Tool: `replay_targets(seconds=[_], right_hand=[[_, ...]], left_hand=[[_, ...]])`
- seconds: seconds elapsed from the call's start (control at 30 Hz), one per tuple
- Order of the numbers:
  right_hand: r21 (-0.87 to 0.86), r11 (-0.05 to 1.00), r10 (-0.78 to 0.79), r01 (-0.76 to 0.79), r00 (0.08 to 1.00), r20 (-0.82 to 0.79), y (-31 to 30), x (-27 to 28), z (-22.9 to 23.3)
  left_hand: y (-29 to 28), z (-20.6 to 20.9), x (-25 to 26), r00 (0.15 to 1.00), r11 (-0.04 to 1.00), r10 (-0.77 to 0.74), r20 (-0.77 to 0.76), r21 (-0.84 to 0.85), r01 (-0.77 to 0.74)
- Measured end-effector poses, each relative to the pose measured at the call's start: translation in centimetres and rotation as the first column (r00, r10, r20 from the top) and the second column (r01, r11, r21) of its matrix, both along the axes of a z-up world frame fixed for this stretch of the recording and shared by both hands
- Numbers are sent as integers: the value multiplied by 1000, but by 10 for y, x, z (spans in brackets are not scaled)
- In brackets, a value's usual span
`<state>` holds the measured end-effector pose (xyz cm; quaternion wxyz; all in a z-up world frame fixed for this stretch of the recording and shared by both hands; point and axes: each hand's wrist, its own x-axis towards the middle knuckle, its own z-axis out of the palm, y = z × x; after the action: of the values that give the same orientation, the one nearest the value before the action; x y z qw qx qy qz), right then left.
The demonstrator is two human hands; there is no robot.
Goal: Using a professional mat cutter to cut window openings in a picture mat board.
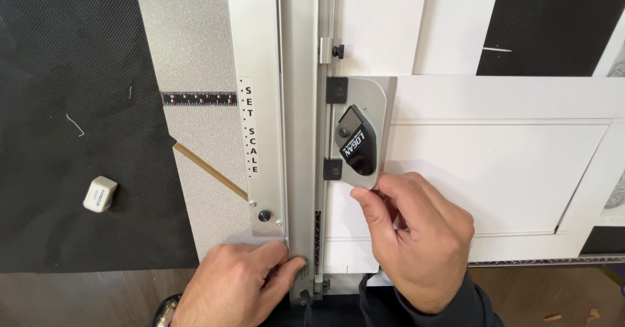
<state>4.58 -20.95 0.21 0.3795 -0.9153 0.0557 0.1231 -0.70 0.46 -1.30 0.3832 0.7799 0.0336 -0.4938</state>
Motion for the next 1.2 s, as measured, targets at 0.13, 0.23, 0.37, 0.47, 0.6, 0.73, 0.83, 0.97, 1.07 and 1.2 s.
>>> replay_targets(seconds=[0.13,0.23,0.37,0.47,0.6,0.73,0.83,0.97,1.07,1.2], right_hand=[[3,1000,-7,7,1000,8,2,3,-1],[-3,1000,-11,11,1000,-7,2,4,-2],[9,1000,-6,6,1000,3,2,7,-1],[1,1000,-10,10,1000,-4,3,8,-1],[-9,1000,-8,8,1000,-9,2,8,-1],[-16,1000,-15,14,1000,-8,3,8,-2],[-7,1000,-14,14,1000,-4,3,7,-2],[-4,1000,1,-1,1000,13,3,8,-2],[-28,999,-23,22,1000,-19,3,7,-2],[-19,1000,-5,6,1000,4,4,8,-2]], left_hand=[[1,-1,-2,1000,1000,-12,0,-13,12],[1,-1,-1,1000,1000,-10,-8,-7,10],[1,-1,0,998,1000,-28,-48,-2,28],[0,-1,0,993,998,-52,-108,25,55],[1,-2,-2,997,999,-41,-68,23,43],[1,-2,-2,996,999,-50,-78,18,51],[1,-1,-1,996,999,-43,-79,12,44],[1,0,-1,1000,1000,-26,-13,-15,26],[1,0,-2,998,1000,-28,-48,2,28],[1,0,-2,1000,1000,-12,15,-16,12]])
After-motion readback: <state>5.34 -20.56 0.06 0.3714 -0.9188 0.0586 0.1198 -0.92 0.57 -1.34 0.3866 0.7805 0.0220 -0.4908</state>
